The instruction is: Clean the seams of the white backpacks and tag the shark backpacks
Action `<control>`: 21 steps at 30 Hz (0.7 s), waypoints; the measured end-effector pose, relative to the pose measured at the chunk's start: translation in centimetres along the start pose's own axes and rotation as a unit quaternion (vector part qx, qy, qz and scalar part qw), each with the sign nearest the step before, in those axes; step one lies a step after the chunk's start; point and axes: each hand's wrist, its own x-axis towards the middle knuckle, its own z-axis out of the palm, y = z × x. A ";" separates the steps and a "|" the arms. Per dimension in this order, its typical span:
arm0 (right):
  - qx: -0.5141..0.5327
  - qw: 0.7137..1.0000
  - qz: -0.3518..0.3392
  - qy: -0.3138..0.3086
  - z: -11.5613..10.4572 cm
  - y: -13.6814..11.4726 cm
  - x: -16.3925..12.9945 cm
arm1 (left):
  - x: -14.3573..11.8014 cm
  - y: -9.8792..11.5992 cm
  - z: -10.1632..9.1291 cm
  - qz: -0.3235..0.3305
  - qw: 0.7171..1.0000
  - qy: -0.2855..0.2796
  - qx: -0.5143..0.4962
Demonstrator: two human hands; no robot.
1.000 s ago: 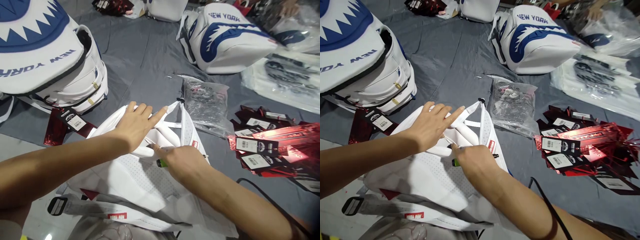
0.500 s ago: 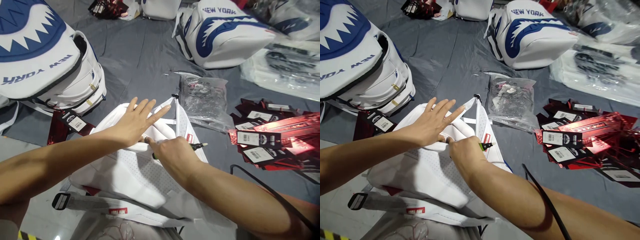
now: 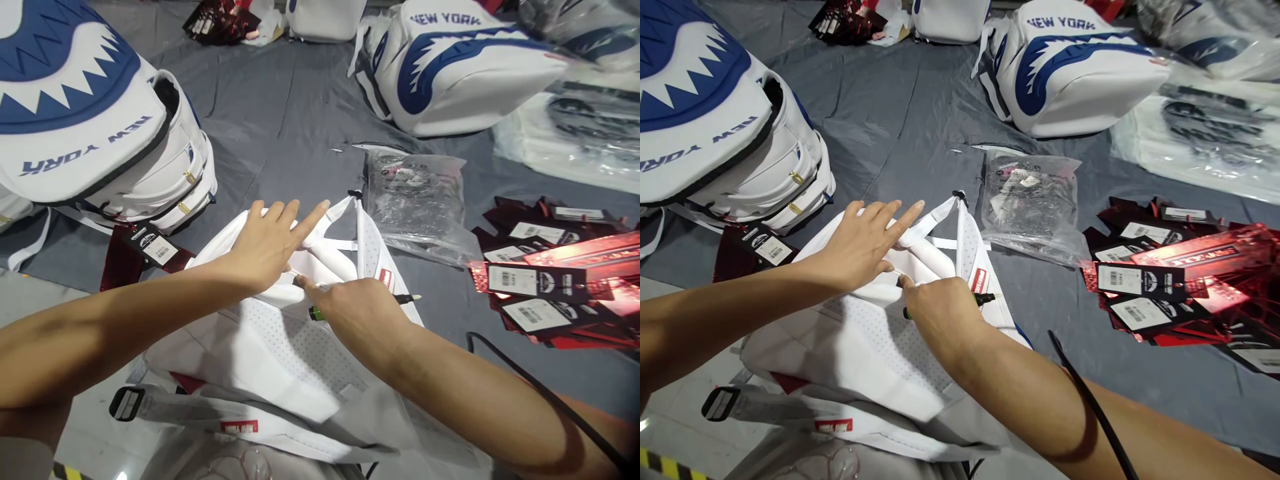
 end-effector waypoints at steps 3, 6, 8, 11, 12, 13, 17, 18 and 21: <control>0.005 1.000 -0.011 0.016 0.3 0.0 0.1 | 0.0 0.0 -0.4 -0.005 1.000 -0.015 0.012; 0.017 1.000 -0.013 0.018 0.3 0.3 0.2 | 0.2 0.1 -0.6 -0.006 1.000 -0.021 0.021; 0.026 0.999 -0.012 0.025 0.3 0.7 -0.2 | 0.2 0.1 -0.7 -0.006 0.999 -0.026 0.021; 0.025 0.984 0.013 0.176 0.6 1.8 -1.7 | 0.1 0.1 -0.7 -0.003 1.000 -0.020 0.018; 0.028 0.964 0.032 0.263 0.8 2.1 -2.4 | 0.0 0.1 -0.7 -0.002 1.000 -0.017 0.018; 0.041 0.935 0.053 0.348 1.1 2.4 -3.2 | 0.0 0.1 -0.7 -0.001 1.000 -0.017 0.020; 0.232 0.830 0.053 0.505 2.5 2.7 -4.5 | -0.2 0.1 -0.4 -0.004 0.999 -0.017 0.029; 0.297 0.814 0.027 0.499 2.8 2.5 -4.2 | -0.2 0.1 -0.3 -0.003 1.000 -0.013 0.028; 0.440 0.787 -0.056 0.428 3.3 2.1 -2.4 | -0.2 0.1 -0.2 0.003 1.000 0.000 0.024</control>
